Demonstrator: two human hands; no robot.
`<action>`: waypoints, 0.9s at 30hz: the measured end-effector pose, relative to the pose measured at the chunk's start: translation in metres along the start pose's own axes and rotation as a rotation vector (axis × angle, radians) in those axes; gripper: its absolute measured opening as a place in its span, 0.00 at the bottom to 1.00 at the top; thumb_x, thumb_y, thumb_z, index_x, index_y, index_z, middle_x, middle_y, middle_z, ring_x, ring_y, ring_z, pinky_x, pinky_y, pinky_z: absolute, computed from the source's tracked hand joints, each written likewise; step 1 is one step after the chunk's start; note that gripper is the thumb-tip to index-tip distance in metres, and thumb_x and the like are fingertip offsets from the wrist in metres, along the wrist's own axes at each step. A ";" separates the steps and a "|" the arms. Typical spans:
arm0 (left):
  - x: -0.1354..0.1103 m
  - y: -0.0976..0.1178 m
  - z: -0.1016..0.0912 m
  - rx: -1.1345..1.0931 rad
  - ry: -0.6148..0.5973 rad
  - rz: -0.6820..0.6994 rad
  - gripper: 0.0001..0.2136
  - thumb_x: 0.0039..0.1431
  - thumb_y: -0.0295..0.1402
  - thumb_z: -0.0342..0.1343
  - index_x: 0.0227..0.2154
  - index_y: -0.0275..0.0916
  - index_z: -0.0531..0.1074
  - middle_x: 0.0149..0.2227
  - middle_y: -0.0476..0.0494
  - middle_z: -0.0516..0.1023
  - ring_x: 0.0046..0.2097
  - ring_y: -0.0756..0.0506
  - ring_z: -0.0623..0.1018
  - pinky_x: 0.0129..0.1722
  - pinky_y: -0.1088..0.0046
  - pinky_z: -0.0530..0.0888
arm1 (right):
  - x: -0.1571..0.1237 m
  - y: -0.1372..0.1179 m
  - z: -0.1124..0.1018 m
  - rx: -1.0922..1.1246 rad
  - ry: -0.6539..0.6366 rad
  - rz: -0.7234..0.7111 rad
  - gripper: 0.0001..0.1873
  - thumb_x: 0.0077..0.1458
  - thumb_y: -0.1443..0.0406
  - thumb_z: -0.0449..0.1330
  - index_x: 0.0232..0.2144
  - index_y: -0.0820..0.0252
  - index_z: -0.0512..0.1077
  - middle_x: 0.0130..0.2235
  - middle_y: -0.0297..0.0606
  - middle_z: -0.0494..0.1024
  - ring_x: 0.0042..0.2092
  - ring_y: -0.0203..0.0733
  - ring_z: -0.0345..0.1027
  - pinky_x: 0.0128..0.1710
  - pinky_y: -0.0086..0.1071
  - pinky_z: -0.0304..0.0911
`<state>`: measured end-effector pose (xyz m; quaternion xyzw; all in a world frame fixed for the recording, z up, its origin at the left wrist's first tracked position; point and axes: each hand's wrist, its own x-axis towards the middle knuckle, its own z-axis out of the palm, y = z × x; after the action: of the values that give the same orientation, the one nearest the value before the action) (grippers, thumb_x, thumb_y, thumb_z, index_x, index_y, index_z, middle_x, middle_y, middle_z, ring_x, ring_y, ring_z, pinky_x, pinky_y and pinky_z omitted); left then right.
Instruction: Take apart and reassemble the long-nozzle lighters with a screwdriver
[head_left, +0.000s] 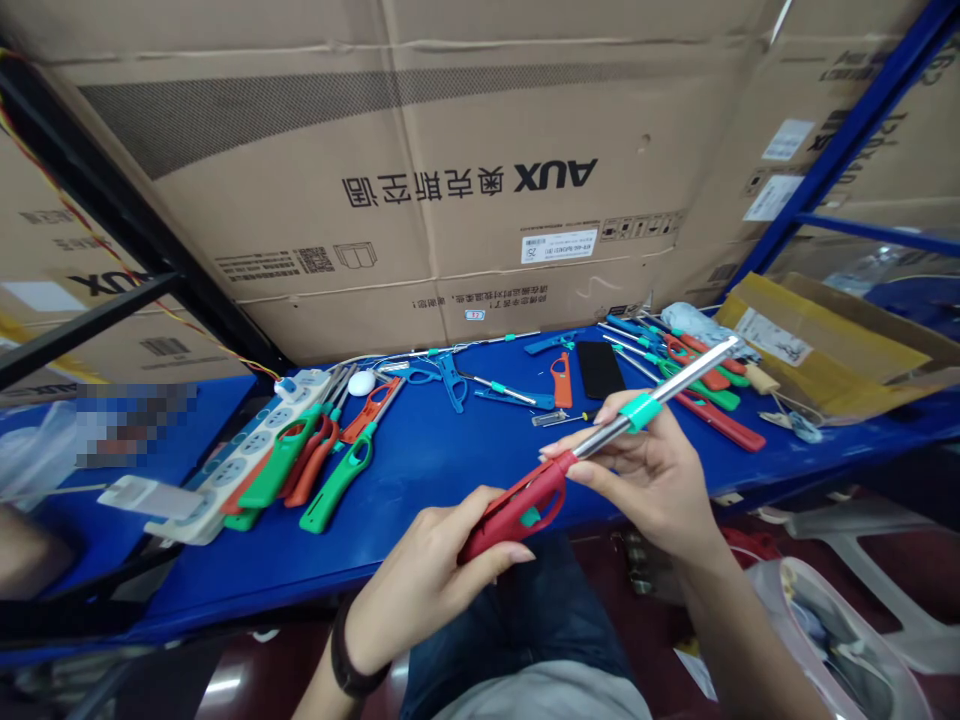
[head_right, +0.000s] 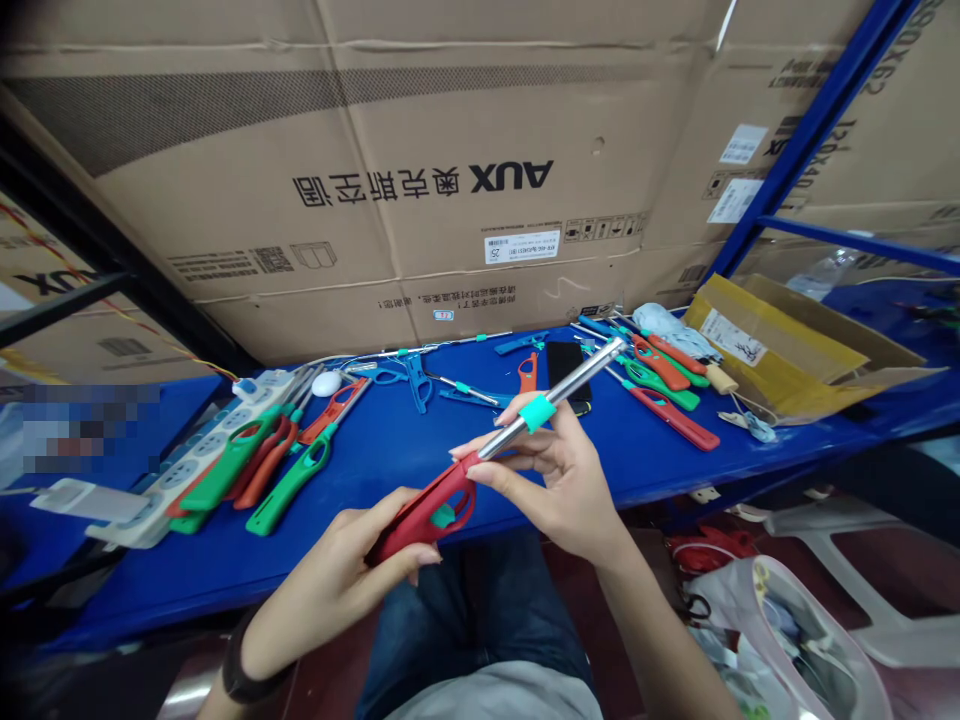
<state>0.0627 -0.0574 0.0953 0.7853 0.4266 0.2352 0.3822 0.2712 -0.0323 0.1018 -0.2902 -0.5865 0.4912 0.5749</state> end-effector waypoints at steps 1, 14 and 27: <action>0.000 -0.003 0.000 0.009 0.007 -0.008 0.14 0.63 0.41 0.51 0.48 0.42 0.65 0.28 0.53 0.78 0.27 0.51 0.77 0.28 0.80 0.69 | 0.003 0.004 -0.001 0.009 0.000 0.018 0.18 0.52 0.69 0.65 0.39 0.54 0.59 0.32 0.31 0.79 0.41 0.44 0.77 0.39 0.32 0.75; 0.027 -0.055 0.003 -0.299 -0.121 -0.172 0.14 0.61 0.46 0.50 0.34 0.39 0.61 0.17 0.58 0.66 0.16 0.55 0.66 0.16 0.82 0.62 | 0.033 0.072 -0.006 0.101 0.025 0.216 0.23 0.45 0.62 0.68 0.39 0.53 0.60 0.32 0.33 0.80 0.41 0.48 0.77 0.42 0.38 0.73; 0.031 -0.068 0.007 -0.448 -0.145 -0.204 0.15 0.58 0.43 0.55 0.39 0.40 0.59 0.13 0.63 0.62 0.13 0.55 0.64 0.12 0.85 0.59 | 0.039 0.087 -0.007 0.137 0.029 0.287 0.25 0.43 0.60 0.69 0.39 0.53 0.59 0.30 0.32 0.79 0.41 0.49 0.77 0.41 0.39 0.73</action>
<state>0.0507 -0.0103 0.0376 0.6489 0.4122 0.2271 0.5979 0.2519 0.0347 0.0366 -0.3383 -0.4958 0.6028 0.5256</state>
